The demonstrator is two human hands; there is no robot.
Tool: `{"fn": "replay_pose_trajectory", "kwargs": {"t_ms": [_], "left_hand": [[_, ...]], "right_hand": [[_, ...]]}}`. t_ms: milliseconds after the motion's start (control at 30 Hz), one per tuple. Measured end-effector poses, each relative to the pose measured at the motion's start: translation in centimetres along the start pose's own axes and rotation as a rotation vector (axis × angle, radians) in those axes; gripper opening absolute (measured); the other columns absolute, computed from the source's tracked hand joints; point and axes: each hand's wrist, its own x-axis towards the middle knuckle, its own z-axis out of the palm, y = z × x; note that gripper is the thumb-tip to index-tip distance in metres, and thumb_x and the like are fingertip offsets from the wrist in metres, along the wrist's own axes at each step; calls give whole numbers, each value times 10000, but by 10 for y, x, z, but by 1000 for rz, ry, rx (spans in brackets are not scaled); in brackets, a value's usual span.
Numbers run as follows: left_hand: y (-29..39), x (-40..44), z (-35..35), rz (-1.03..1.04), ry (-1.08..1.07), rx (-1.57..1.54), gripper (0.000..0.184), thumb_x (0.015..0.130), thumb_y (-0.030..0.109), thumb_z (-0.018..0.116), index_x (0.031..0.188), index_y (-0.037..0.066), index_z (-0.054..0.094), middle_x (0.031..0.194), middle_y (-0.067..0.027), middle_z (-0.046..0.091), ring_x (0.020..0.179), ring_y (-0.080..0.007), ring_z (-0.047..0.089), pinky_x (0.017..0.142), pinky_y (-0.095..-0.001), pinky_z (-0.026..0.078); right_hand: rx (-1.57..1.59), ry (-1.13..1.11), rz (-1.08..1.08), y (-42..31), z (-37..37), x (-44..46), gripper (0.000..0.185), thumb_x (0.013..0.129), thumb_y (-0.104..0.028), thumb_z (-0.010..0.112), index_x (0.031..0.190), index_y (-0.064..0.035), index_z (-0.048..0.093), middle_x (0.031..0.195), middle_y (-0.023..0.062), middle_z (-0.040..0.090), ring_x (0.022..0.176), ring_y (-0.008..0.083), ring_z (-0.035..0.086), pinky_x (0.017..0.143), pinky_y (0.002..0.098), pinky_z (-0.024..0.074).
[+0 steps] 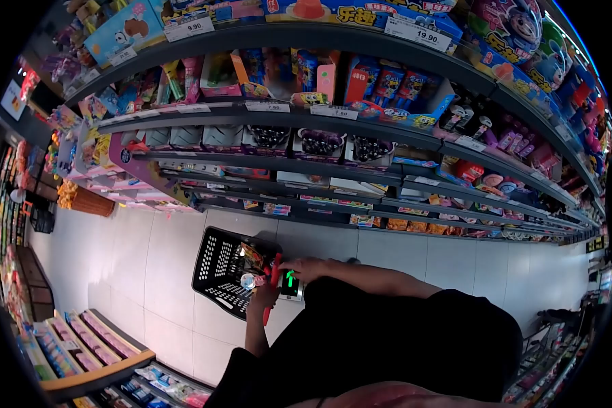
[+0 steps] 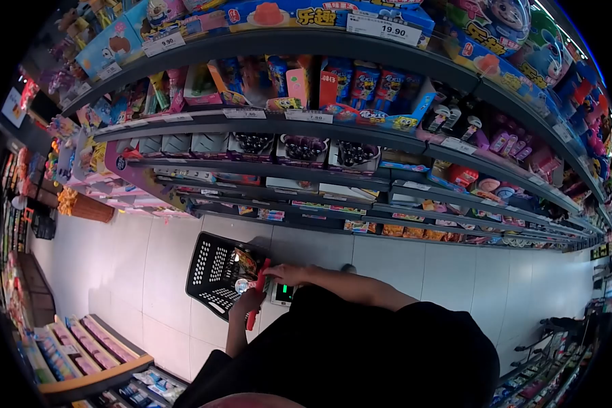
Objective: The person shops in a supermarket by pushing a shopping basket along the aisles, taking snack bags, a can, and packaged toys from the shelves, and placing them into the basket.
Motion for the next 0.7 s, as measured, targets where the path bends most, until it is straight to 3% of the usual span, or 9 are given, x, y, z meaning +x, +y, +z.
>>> {"fn": "replay_pose_trajectory", "kwargs": {"t_ms": [133,200,300,367,400,467,500,600,700], "left_hand": [[4,-9,17,-33,247,195,465,873,412,625,1106,10,613,1018,-299,667,1023,-468,637,884,-534,527],[-8,3,29,-34,271,267,519,878,448,611,1181,27,582,1024,-286,673,1017,-458,645,879,-527,531],[-24,22,37,-27,247,401,566,895,473,588,1235,24,534,1085,-264,673,1054,-424,651,908,-508,527],[21,-7,15,-124,161,322,548,901,462,571,1215,12,568,1094,-246,678,1053,-393,660,916,-494,528],[-4,14,21,-21,166,426,535,894,458,580,1181,8,598,1097,-242,679,1043,-383,666,916,-490,528],[64,-31,-11,-59,298,319,369,913,388,558,1108,94,665,1034,-252,679,963,-411,673,835,-486,546],[77,-43,-20,168,469,288,289,923,321,544,1067,114,685,962,-236,680,920,-392,683,796,-475,552],[132,-19,-77,708,469,1,203,920,202,563,966,44,683,845,-198,681,793,-336,694,710,-454,530],[224,-27,-147,880,754,-153,172,915,130,612,1026,21,685,724,-137,659,582,-215,639,568,-329,481]], "right_hand": [[-125,-203,67,56,3,-14,325,984,-235,508,1267,-105,602,1137,121,676,1025,293,645,921,400,491],[177,100,104,75,10,-40,295,996,-282,504,1146,-87,668,1032,112,704,970,271,661,895,363,497],[115,156,3,78,-9,-56,309,1002,-286,493,1165,-80,655,1009,133,706,946,257,675,871,365,509],[60,242,-71,59,-35,-61,279,987,-259,508,1133,-75,658,968,134,703,903,271,682,829,379,517],[52,306,-100,38,-56,-68,249,975,-234,520,1099,-73,663,942,134,697,875,288,682,797,391,519],[73,463,-243,10,-90,-76,215,963,-186,539,1082,-63,670,950,151,700,871,303,687,774,393,526],[74,449,-247,-5,-104,-80,215,963,-186,539,1082,-63,670,950,151,700,871,303,687,774,393,526],[71,631,-325,-50,-149,-96,205,957,-153,548,1081,-50,675,938,152,708,853,321,694,734,393,536],[9,773,-407,-92,-190,-105,210,957,-157,557,1091,-50,678,913,147,716,834,327,699,706,393,542]]}}
